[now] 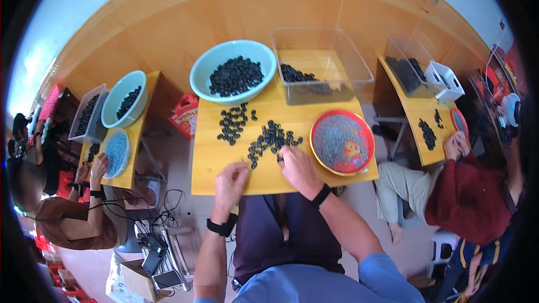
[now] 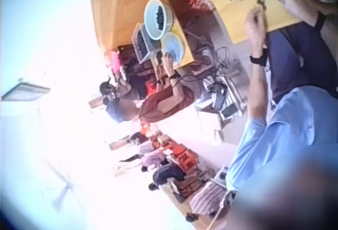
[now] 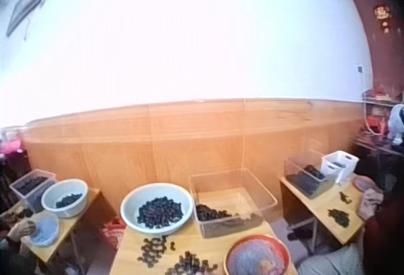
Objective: Sorting small black objects into containers by hand.
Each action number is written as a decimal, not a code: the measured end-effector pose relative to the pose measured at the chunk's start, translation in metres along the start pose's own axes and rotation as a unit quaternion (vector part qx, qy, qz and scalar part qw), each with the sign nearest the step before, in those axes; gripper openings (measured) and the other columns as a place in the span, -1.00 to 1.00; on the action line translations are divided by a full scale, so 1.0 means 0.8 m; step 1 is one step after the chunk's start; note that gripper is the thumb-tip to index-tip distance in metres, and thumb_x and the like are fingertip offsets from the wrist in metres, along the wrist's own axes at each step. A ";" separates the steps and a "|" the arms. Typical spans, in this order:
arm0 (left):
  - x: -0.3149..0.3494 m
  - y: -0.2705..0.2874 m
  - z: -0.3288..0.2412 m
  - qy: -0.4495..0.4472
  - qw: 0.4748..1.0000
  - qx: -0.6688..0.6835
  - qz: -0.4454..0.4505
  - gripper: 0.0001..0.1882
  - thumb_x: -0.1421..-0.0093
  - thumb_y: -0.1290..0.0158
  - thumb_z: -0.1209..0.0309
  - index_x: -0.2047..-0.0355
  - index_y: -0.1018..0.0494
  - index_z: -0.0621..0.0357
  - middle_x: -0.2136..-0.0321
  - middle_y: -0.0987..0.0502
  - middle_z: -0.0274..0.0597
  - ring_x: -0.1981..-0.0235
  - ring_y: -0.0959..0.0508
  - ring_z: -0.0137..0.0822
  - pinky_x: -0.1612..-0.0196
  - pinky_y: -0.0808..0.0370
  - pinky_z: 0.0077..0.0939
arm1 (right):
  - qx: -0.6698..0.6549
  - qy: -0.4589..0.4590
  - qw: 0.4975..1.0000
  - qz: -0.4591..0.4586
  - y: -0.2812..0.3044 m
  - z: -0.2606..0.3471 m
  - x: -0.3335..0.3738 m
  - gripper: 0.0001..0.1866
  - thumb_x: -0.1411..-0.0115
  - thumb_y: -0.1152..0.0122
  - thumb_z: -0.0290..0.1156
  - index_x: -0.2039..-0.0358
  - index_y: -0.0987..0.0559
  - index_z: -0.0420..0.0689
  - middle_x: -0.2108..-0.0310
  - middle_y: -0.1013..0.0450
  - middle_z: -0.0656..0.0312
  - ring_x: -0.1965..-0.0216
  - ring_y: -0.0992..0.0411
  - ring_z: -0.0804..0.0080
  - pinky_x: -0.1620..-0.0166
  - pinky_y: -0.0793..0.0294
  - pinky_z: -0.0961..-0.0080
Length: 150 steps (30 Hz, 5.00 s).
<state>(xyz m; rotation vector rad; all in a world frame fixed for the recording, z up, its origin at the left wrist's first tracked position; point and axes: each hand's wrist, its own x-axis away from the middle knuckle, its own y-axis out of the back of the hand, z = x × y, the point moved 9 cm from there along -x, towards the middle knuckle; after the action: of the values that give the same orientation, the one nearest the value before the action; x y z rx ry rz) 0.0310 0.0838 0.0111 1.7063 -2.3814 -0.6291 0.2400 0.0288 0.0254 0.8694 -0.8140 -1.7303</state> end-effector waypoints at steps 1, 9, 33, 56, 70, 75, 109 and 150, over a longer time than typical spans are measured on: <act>0.006 -0.009 -0.008 -0.012 1.000 0.006 0.020 -0.83 -0.24 -0.18 0.45 0.19 -0.59 0.25 0.37 -0.65 -0.13 0.44 -0.58 -0.41 0.31 -0.55 -0.50 | -0.015 0.004 1.000 -0.002 -0.002 0.006 0.005 -0.78 -0.03 -0.31 -0.50 0.29 -0.53 -0.18 0.31 -0.52 0.02 0.23 -0.52 0.01 0.17 -0.50 0.15; 0.008 -0.065 -0.071 -0.089 0.994 0.010 0.063 -0.69 -0.14 -0.23 0.53 0.08 -0.57 0.18 0.38 -0.59 -0.11 0.45 -0.58 -0.30 0.31 -0.56 -0.46 | -0.343 -0.016 0.932 0.119 -0.008 -0.006 0.008 -0.83 -0.14 -0.31 -0.49 0.28 -0.59 -0.30 0.49 -0.59 0.15 0.51 -0.56 0.40 0.40 -0.55 0.47; -0.016 0.000 -0.008 -0.077 0.996 0.045 0.024 -0.81 -0.21 -0.18 0.45 0.19 -0.59 0.26 0.43 -0.64 -0.01 0.48 -0.63 -0.29 0.34 -0.55 -0.45 | -0.379 0.017 0.896 0.230 0.025 0.067 -0.051 -0.83 -0.32 -0.14 -0.37 0.31 -0.59 -0.20 0.55 -0.53 0.27 0.59 -0.48 0.57 0.48 -0.49 0.62; -0.028 -0.024 -0.046 -0.155 0.968 -0.198 -0.013 -0.71 0.02 -0.37 0.29 0.29 -0.64 0.09 0.47 -0.47 -0.20 0.35 -0.51 -0.17 0.29 -0.47 -0.29 | -0.037 0.074 0.997 -0.006 0.013 0.049 -0.020 -0.84 -0.13 -0.19 -0.46 0.26 -0.62 -0.11 0.34 -0.56 0.11 0.27 -0.55 0.08 0.24 -0.53 0.22; -0.026 -0.029 -0.044 -0.163 0.967 -0.192 -0.041 -0.74 0.00 -0.33 0.39 0.25 -0.63 0.08 0.54 -0.44 -0.25 0.45 -0.48 -0.23 0.35 -0.40 -0.31 | -0.037 0.062 0.997 -0.011 0.056 0.015 0.025 -0.81 -0.13 -0.15 -0.42 0.25 -0.62 -0.12 0.37 -0.55 0.05 0.32 -0.54 0.01 0.27 -0.50 0.11; -0.010 -0.035 -0.061 -0.212 0.944 -0.250 -0.032 -0.72 -0.12 -0.24 0.39 0.13 -0.62 0.08 0.50 -0.42 -0.20 0.43 -0.47 -0.21 0.30 -0.37 -0.32 | 0.083 0.096 0.989 0.077 0.013 0.048 0.009 -0.49 -0.14 -0.07 -0.52 -0.15 -0.48 -0.06 0.23 -0.45 -0.02 0.26 -0.53 0.01 0.23 -0.52 0.13; -0.019 -0.023 -0.038 -0.124 0.984 -0.119 -0.058 -0.79 -0.11 -0.22 0.49 0.21 -0.61 0.17 0.49 -0.46 -0.11 0.48 -0.50 -0.17 0.34 -0.45 -0.32 | -0.020 0.093 0.995 -0.029 0.023 0.017 -0.017 -0.83 -0.08 -0.15 -0.55 0.29 -0.61 -0.19 0.37 -0.54 -0.02 0.28 -0.54 -0.01 0.19 -0.52 0.13; -0.020 -0.091 -0.006 0.053 0.972 0.220 0.055 -0.86 -0.26 -0.15 0.58 0.20 -0.57 0.39 0.39 -0.65 -0.21 0.37 -0.62 -0.48 0.25 -0.53 -0.64 | 0.081 -0.106 0.983 -0.126 0.213 -0.141 0.063 -0.93 -0.13 -0.17 -0.50 0.41 -0.62 -0.11 0.43 -0.56 0.02 0.33 -0.55 -0.03 0.26 -0.52 0.14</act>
<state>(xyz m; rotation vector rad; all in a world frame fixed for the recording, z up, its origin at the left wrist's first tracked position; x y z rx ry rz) 0.1016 0.0780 -0.0133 1.6831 -2.6548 0.0169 0.4031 -0.0804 0.1008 0.9389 -1.0324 -2.0247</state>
